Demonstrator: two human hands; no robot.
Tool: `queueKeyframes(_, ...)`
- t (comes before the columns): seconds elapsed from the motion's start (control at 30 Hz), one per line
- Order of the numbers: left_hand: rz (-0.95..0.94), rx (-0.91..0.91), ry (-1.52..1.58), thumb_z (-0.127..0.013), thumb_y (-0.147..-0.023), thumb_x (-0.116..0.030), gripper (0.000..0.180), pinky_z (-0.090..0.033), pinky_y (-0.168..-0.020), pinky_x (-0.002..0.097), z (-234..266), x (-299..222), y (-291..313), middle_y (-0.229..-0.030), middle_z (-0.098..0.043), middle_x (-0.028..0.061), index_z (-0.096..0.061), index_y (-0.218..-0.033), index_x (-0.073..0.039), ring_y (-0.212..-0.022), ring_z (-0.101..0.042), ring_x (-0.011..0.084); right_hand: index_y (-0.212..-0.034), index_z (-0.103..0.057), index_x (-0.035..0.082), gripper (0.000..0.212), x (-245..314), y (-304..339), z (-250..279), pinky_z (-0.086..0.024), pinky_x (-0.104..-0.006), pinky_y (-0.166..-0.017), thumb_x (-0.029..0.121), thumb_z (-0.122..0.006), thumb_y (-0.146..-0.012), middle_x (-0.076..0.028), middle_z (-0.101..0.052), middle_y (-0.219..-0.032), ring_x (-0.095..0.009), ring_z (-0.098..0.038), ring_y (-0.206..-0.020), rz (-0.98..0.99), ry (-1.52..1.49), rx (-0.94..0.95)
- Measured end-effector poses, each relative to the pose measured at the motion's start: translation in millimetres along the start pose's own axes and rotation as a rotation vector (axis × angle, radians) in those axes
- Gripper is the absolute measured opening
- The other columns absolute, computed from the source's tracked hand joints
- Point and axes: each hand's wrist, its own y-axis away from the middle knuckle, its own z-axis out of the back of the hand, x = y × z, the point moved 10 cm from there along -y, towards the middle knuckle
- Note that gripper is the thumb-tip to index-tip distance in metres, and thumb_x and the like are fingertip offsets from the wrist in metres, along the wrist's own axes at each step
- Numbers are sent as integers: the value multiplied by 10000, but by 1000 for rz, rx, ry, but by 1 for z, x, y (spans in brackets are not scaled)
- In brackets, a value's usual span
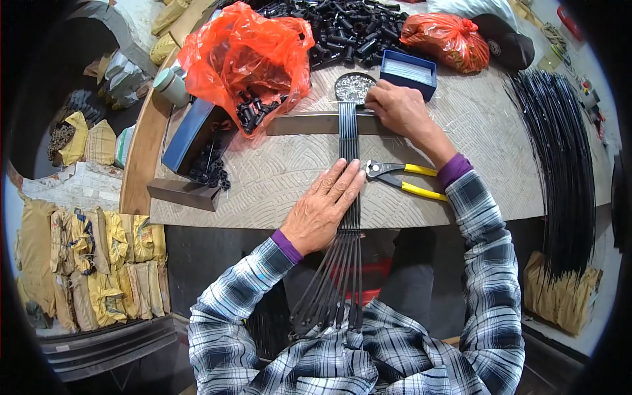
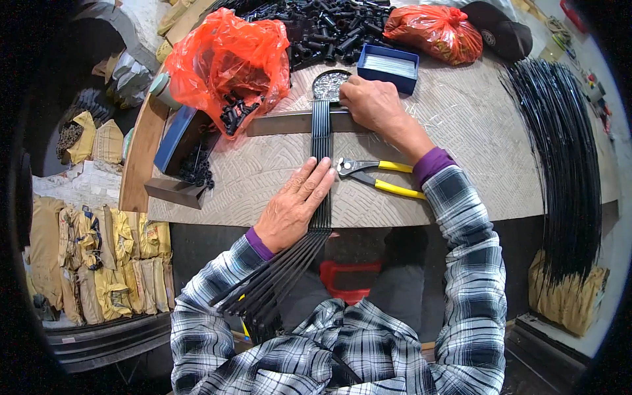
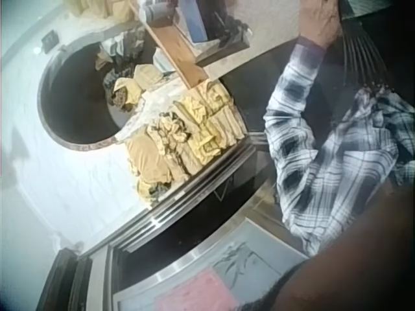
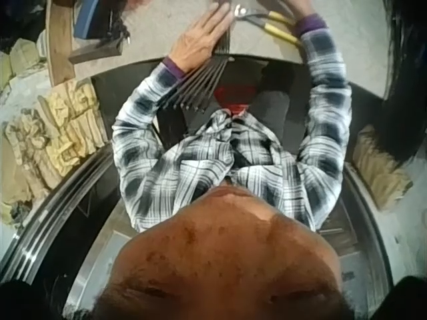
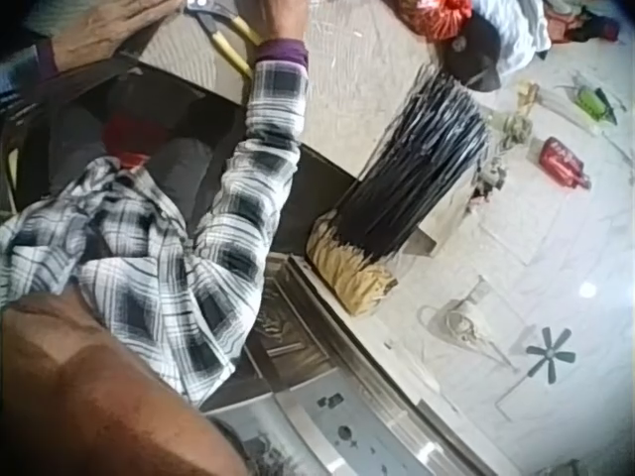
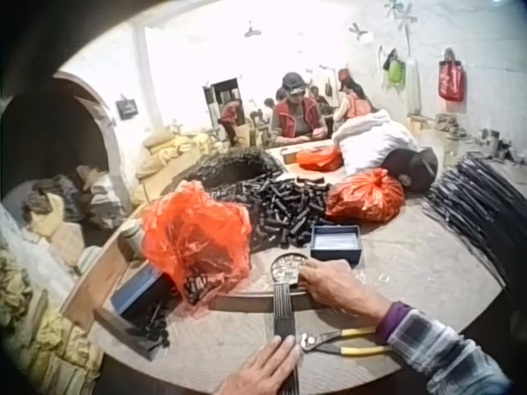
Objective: Assembling wiring harnesses by inserting cable bundles into connectors and securing them with pliers.
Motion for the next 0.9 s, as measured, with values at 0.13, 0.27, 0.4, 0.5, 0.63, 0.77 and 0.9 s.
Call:
queueKeyframes(0.13, 8, -12, 92, -637, -684, -473, 874, -259, -1050, 412, 5, 1, 5, -1399, -279, 158, -296, -1337, -5, -1306, -242, 324, -889, -647, 148, 153, -39, -3, 35, -475, -360, -619, 260, -582, -809, -41, -599, -866, -266, -606, -757, -117, -131, -227)
queueKeyframes(0.27, -23, 5, 154, -642, -660, -519, 903, -280, -1039, 411, 3, -12, 13, -1388, -301, 158, -326, -1315, 16, -1301, -256, 322, -886, -676, 182, 156, -108, -17, 49, -479, -384, -669, 272, -588, -794, -46, -628, -889, -268, -613, -800, -247, -59, -191)
queueKeyframes(0.4, -1, -5, 132, -600, -697, -556, 871, -279, -1037, 405, 4, -17, 18, -1378, -318, 167, -352, -1304, 17, -1294, -275, 322, -804, -648, 131, 119, -110, -31, 15, -479, -408, -662, 182, -571, -729, -94, -635, -805, -283, -614, -799, -245, 164, 202)
queueKeyframes(0.5, -5, -36, 111, -588, -709, -562, 854, -283, -1035, 403, 4, -17, 17, -1371, -331, 170, -369, -1295, 17, -1289, -285, 323, -788, -622, 111, 116, -115, -33, 9, -460, -368, -669, 190, -539, -779, -78, -595, -876, -273, -590, -816, -227, 214, 317)
queueKeyframes(0.63, -13, -36, 124, -591, -708, -560, 850, -287, -1033, 402, 6, -19, 16, -1367, -337, 171, -376, -1290, 21, -1286, -292, 327, -850, -584, 99, 118, -120, -35, 30, -458, -381, -664, 172, -503, -806, -96, -591, -858, -285, -587, -793, -155, 181, 62)
queueKeyframes(0.77, -29, -47, 128, -592, -707, -562, 846, -291, -1031, 406, 7, -17, 16, -1353, -355, 179, -390, -1278, 29, -1275, -307, 337, -912, -570, 102, 120, -69, -29, 38, -457, -367, -652, 153, -535, -810, -94, -588, -851, -295, -579, -779, -81, -31, 13)
queueKeyframes(0.9, -29, -63, 116, -583, -709, -572, 839, -294, -1028, 416, 9, -17, 19, -1331, -379, 194, -412, -1259, 39, -1262, -325, 352, -917, -625, 125, 137, 3, 4, 12, -442, -352, -591, 87, -563, -802, -77, -568, -787, -264, -577, -705, 147, -237, 85)
